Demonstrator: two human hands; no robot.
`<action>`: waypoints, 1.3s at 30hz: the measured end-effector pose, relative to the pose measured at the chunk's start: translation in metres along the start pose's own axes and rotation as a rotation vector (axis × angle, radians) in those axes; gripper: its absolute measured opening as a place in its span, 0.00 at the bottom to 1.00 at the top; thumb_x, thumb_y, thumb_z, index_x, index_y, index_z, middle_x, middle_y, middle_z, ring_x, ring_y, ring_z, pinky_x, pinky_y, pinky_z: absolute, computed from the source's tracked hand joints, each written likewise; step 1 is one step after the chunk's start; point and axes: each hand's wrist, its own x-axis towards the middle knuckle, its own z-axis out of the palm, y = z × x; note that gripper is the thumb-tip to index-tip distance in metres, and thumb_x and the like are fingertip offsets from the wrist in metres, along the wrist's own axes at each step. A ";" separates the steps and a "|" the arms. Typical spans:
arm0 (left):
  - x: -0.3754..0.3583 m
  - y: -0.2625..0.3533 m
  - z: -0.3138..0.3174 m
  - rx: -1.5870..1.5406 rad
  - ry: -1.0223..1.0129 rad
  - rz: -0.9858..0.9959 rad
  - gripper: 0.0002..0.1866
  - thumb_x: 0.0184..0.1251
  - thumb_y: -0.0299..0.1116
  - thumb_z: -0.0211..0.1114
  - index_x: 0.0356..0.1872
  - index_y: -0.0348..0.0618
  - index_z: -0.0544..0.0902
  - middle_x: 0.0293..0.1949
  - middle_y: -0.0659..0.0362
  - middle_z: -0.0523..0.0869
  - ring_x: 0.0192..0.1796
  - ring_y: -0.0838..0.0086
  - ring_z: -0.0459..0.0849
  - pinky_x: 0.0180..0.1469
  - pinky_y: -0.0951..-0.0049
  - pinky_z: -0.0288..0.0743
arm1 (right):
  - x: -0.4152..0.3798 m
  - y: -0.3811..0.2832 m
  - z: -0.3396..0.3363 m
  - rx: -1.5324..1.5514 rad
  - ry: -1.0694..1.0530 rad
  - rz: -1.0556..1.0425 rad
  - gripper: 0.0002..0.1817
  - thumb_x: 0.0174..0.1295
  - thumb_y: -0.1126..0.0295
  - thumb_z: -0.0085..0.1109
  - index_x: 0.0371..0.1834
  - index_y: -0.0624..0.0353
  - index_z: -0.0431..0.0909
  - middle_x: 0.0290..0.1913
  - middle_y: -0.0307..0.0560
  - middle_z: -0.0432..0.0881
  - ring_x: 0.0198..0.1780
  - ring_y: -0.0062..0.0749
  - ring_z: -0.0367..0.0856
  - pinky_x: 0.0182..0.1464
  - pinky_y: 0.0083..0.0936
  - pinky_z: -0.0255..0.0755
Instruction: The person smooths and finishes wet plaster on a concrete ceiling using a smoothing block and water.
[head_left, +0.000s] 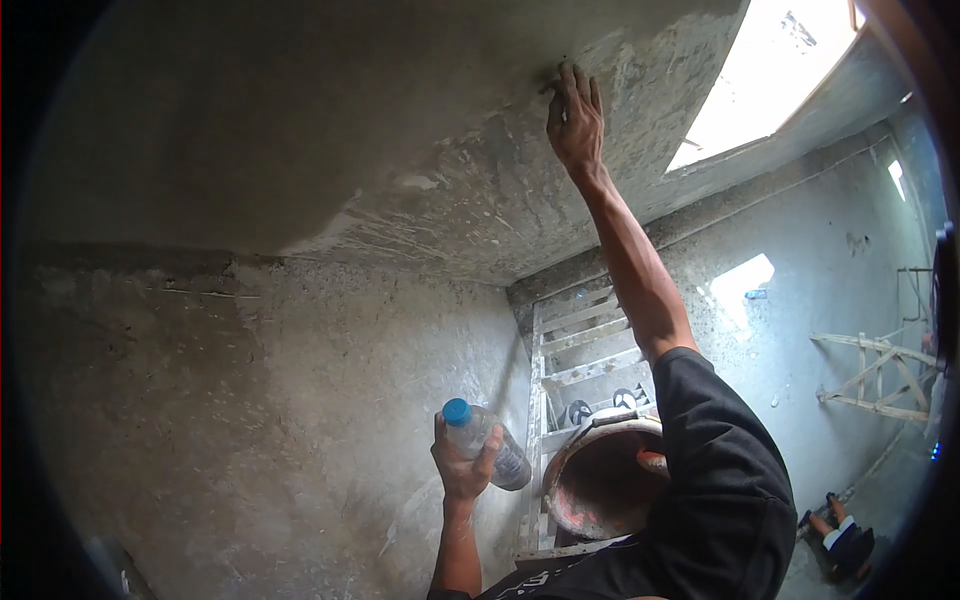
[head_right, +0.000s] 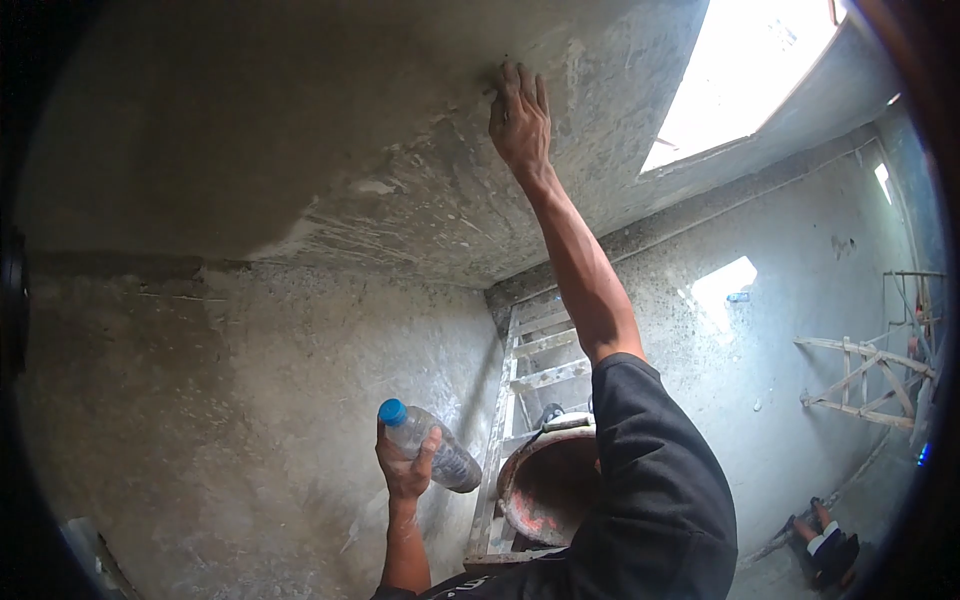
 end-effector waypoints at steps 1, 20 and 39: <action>-0.001 0.002 0.000 -0.010 -0.004 -0.002 0.20 0.53 0.34 0.75 0.42 0.38 0.77 0.33 0.57 0.86 0.34 0.72 0.86 0.41 0.70 0.79 | -0.013 0.004 -0.005 -0.070 -0.068 -0.034 0.16 0.61 0.79 0.52 0.52 0.62 0.79 0.43 0.48 0.87 0.62 0.43 0.78 0.72 0.50 0.57; -0.002 0.003 0.000 0.028 -0.015 -0.023 0.20 0.53 0.35 0.76 0.42 0.39 0.77 0.34 0.57 0.87 0.35 0.71 0.86 0.41 0.70 0.80 | 0.027 0.002 -0.009 0.215 -0.067 -0.220 0.11 0.58 0.85 0.46 0.44 0.70 0.73 0.58 0.65 0.78 0.54 0.51 0.82 0.65 0.49 0.70; -0.003 0.000 0.001 0.033 0.002 -0.003 0.19 0.53 0.34 0.76 0.42 0.39 0.78 0.33 0.57 0.86 0.35 0.72 0.86 0.41 0.70 0.80 | -0.008 0.003 -0.028 0.184 -0.364 0.225 0.08 0.61 0.79 0.47 0.43 0.69 0.68 0.57 0.70 0.77 0.44 0.53 0.84 0.68 0.48 0.66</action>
